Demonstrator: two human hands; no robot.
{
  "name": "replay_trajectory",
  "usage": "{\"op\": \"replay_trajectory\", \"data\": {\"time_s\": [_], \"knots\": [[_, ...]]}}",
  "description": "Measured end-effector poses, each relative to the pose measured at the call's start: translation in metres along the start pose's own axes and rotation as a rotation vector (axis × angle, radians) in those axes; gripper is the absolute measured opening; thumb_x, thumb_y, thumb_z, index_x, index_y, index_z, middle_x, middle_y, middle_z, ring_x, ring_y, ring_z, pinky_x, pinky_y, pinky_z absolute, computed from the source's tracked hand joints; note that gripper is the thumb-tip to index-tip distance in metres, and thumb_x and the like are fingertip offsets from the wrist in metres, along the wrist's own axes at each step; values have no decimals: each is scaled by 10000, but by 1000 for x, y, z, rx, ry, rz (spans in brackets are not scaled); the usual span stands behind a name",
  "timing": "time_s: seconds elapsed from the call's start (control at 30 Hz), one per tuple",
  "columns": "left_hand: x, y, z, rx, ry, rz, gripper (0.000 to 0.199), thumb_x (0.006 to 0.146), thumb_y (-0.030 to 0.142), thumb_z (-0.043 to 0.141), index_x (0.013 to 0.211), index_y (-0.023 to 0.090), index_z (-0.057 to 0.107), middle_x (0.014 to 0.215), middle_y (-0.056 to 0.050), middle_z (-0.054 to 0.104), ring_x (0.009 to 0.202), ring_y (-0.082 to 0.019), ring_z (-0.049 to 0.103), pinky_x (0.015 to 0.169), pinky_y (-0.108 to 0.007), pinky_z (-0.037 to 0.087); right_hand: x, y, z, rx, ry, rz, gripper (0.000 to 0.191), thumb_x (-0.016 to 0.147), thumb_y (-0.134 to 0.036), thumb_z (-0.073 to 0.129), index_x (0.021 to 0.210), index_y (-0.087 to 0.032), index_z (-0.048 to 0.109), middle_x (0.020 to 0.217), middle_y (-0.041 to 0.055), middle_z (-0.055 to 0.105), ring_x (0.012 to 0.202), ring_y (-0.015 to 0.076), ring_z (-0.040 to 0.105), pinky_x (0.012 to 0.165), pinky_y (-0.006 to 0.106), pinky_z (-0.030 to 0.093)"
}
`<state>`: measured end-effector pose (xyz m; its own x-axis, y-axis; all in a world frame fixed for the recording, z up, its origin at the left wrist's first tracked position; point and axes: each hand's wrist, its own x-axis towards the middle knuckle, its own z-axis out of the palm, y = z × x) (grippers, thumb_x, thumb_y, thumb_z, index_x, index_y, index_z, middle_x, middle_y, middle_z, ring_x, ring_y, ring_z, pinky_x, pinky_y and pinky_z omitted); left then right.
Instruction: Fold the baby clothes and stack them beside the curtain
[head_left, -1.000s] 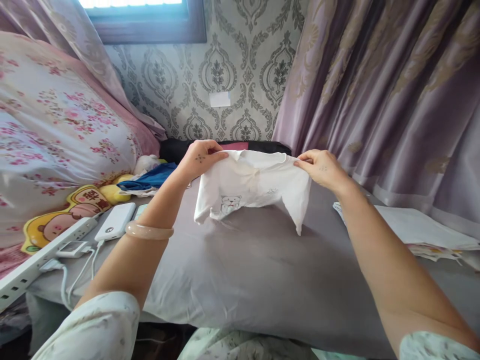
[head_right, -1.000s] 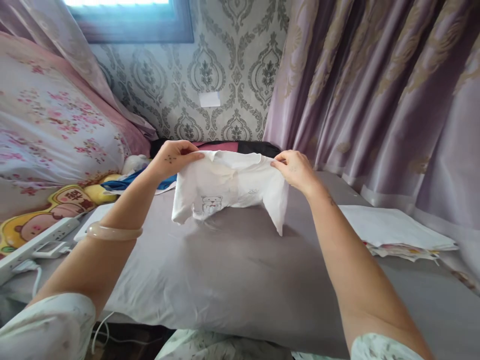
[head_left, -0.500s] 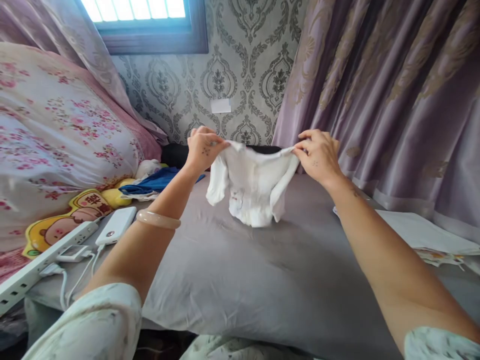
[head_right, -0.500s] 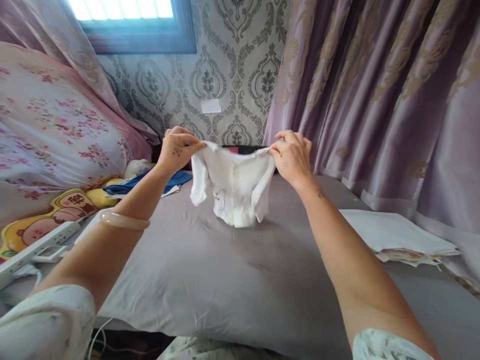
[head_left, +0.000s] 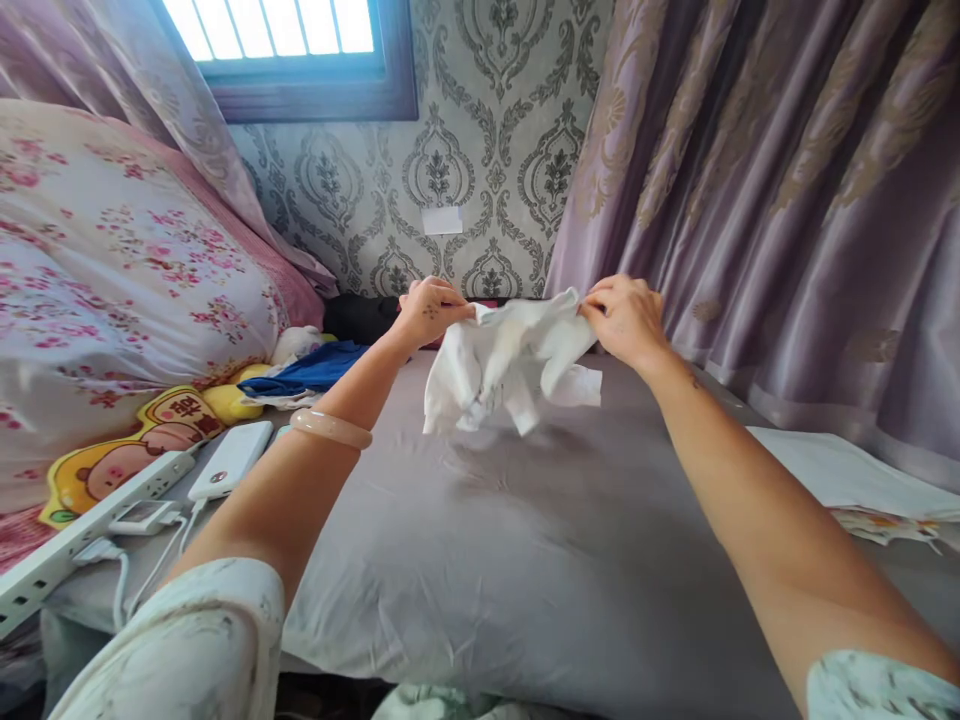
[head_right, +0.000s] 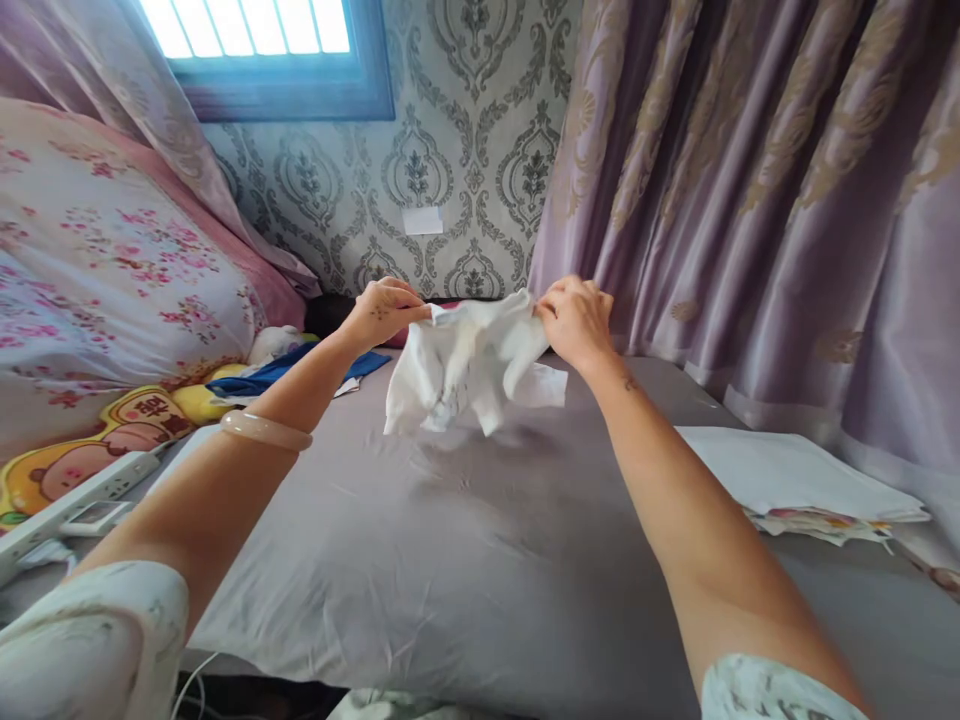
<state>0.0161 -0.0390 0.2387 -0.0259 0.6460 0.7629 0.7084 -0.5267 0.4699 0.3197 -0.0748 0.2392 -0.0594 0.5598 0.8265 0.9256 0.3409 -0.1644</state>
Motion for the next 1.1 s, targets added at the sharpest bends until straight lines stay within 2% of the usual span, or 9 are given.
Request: {"op": "replay_trajectory", "data": {"time_s": [0.07,0.17,0.37,0.43,0.57,0.63,0.73,0.93,1.1], "knots": [[-1,2,2,-15,14,-37,214,775,416,693,846,215,713,994,-59,592,1088,-267,491,970,-450,355,0,-1,1,3,-5,0,309,917,-432,523,781,-227,710,1049,86,636,1004,284,504,879,476,343],[-2,2,2,-30,71,-96,208,778,410,699,859,220,714,1024,-67,570,1116,-270,469,983,-466,348,-1,-1,3,-11,68,51,272,917,-399,526,822,-227,714,1077,92,632,1029,290,500,888,490,333],[1,-4,2,-35,62,-111,200,736,402,746,823,226,707,972,-52,574,1091,-265,478,972,-460,367,-4,0,8,-22,34,74,251,917,-378,540,830,-217,711,1069,98,628,1040,289,502,898,500,340],[0,-4,1,-21,85,-94,211,728,416,754,814,229,705,971,-45,576,1090,-266,475,982,-464,356,-5,-1,6,-13,47,66,261,922,-381,528,829,-219,710,1061,94,630,1026,283,507,899,496,344],[-4,4,-3,-3,222,26,225,811,471,673,843,250,701,1054,-34,575,1135,-260,442,1027,-458,308,-3,-5,-1,-28,157,38,284,950,-380,465,893,-231,700,1098,86,617,1044,279,501,917,486,334],[-5,7,-2,11,171,66,229,828,474,652,837,251,700,1062,-34,580,1145,-263,434,1031,-456,297,-2,-7,-2,-36,134,8,284,952,-375,456,885,-236,696,1082,78,624,1040,277,498,915,478,330],[-7,10,1,32,83,25,215,802,452,679,805,238,705,1041,-43,593,1143,-282,433,1021,-472,294,-3,-8,1,-40,58,-16,272,937,-362,482,829,-233,695,1060,78,629,1021,279,498,898,471,330],[-9,9,4,18,94,-50,179,761,426,707,762,247,717,1021,-37,617,1136,-294,440,995,-471,313,-6,-6,9,-50,102,35,271,930,-356,497,814,-234,709,1079,83,615,1022,282,498,884,472,327],[-9,7,8,5,-41,-25,173,733,404,731,711,233,713,960,-51,635,1095,-288,481,952,-444,355,-9,-5,9,-43,61,22,267,919,-357,520,794,-232,721,1049,83,628,1006,277,505,878,467,328]]}}
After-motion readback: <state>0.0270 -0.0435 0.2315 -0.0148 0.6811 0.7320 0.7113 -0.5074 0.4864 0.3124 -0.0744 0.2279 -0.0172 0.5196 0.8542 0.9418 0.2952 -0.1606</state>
